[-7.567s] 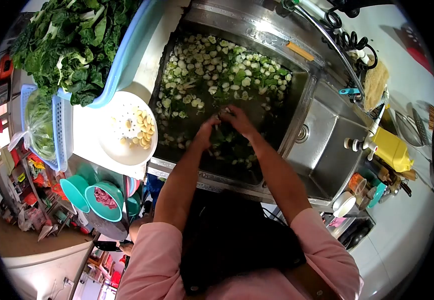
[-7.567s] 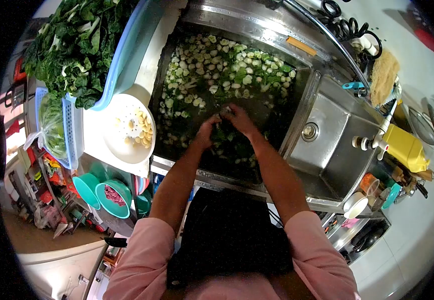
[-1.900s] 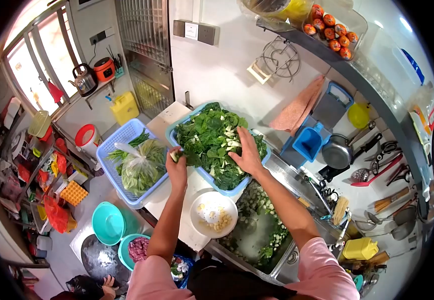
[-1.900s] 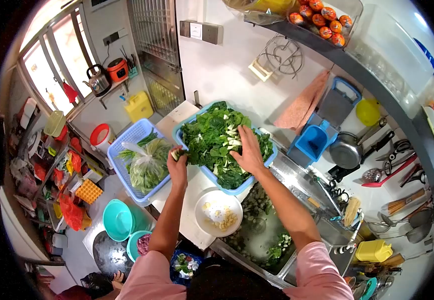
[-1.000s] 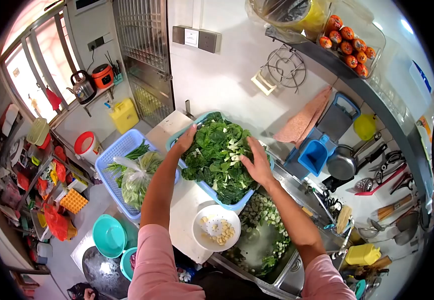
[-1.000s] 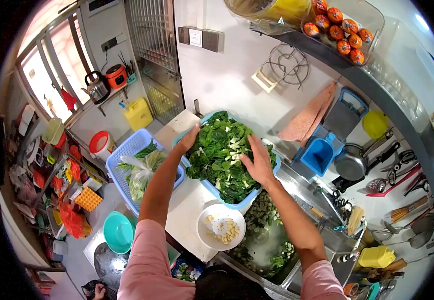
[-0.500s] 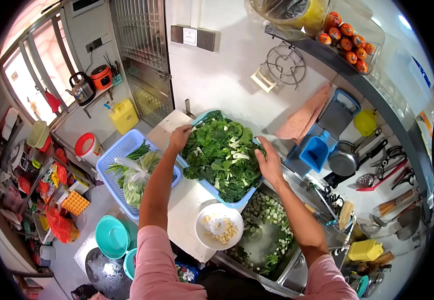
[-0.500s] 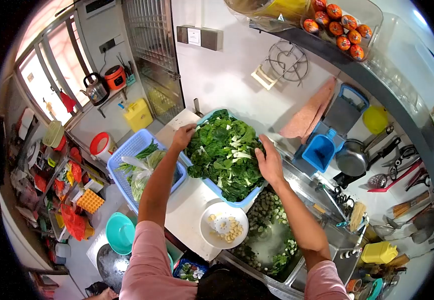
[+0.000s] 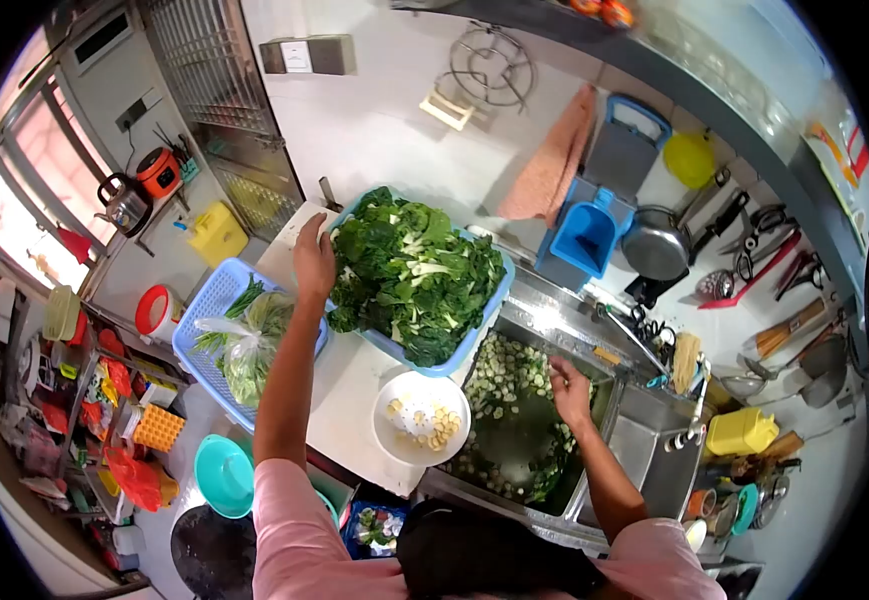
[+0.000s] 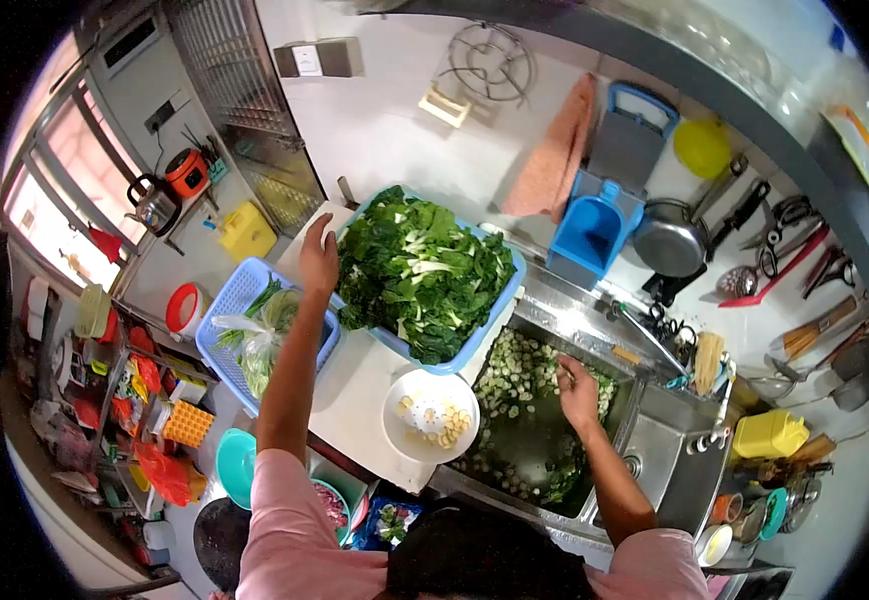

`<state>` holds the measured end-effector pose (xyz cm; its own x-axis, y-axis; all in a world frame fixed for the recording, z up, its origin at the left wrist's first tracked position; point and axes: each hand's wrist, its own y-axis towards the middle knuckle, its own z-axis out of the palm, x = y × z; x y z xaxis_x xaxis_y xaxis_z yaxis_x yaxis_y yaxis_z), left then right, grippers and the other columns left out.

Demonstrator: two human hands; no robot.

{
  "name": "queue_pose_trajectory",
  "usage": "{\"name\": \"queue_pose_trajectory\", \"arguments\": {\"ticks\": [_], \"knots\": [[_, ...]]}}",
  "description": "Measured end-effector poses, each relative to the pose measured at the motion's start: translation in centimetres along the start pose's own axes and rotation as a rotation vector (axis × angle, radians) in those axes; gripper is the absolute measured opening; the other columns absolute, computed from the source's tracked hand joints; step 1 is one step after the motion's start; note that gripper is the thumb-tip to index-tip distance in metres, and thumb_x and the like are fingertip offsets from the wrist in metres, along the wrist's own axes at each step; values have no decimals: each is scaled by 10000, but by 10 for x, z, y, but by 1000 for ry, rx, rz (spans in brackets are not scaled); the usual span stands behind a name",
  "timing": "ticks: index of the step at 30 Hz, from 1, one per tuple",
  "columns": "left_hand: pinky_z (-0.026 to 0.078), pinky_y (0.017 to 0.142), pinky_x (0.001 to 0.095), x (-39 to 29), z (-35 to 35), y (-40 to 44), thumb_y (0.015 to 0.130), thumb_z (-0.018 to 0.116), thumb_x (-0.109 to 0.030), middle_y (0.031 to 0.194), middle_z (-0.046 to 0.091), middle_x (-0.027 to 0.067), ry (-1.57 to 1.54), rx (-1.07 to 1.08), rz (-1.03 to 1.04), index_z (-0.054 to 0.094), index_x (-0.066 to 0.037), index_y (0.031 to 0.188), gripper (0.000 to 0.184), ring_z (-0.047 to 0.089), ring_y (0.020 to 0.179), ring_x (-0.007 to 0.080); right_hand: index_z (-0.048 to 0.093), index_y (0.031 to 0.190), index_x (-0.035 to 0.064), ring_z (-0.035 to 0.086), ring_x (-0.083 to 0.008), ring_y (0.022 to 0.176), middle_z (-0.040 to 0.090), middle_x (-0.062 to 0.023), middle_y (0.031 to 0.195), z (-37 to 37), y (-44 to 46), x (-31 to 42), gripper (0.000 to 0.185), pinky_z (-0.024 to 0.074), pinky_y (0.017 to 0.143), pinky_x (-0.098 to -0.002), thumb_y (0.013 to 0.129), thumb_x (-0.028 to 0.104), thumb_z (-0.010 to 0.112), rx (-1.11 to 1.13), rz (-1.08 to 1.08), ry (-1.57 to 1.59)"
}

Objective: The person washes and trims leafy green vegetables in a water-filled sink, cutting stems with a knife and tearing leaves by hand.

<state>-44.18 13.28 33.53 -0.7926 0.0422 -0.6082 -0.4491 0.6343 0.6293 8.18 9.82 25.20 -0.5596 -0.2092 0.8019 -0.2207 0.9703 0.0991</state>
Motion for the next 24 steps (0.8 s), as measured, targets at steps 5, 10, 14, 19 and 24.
{"name": "queue_pose_trajectory", "arguments": {"ticks": [5, 10, 14, 19, 24], "knots": [[353, 1076, 488, -119, 10, -33, 938, 576, -164, 1350, 545, 164, 156, 33, 318, 563, -71, 1292, 366, 472, 1283, 374, 644, 1183, 14, 665, -182, 855, 709, -105, 941, -25, -51, -83, 293, 508, 792, -284, 920, 20, 515, -2, 150, -33], [96, 1169, 592, -136, 98, -33, 1004, 371, -517, 1547, 343, 73, 616, 313, 341, 422, -205, 1463, 558, 202, 1465, 321, 641, 1157, -1, 658, -179, 821, 709, -122, 946, -13, -62, -146, 261, 506, 771, -284, 924, 47, 534, 6, 248, 161], [82, 1163, 613, -129, 120, -40, 1017, 283, -563, 1578, 289, 25, 803, 556, 188, 358, -281, 1498, 563, 148, 1482, 313, 632, 1148, -24, 593, -126, 782, 665, -67, 917, -30, -71, -122, 234, 458, 701, -214, 952, 41, 522, 79, 206, 88], [96, 1156, 612, -112, 123, -52, 1020, 308, -515, 1580, 294, 8, 848, 582, 191, 333, -303, 1506, 531, 165, 1476, 323, 648, 1131, -6, 643, -207, 792, 696, -121, 902, -29, -87, -175, 244, 504, 745, -302, 936, 104, 551, 23, 275, 150], [85, 1172, 598, -120, 129, -41, 1011, 239, -570, 1620, 184, -25, 898, 628, 165, 257, -329, 1535, 577, 167, 1481, 331, 656, 915, 2, 614, -472, 839, 654, -236, 841, -67, -55, -201, 195, 514, 771, -504, 878, 179, 582, -78, 287, -353]]}}
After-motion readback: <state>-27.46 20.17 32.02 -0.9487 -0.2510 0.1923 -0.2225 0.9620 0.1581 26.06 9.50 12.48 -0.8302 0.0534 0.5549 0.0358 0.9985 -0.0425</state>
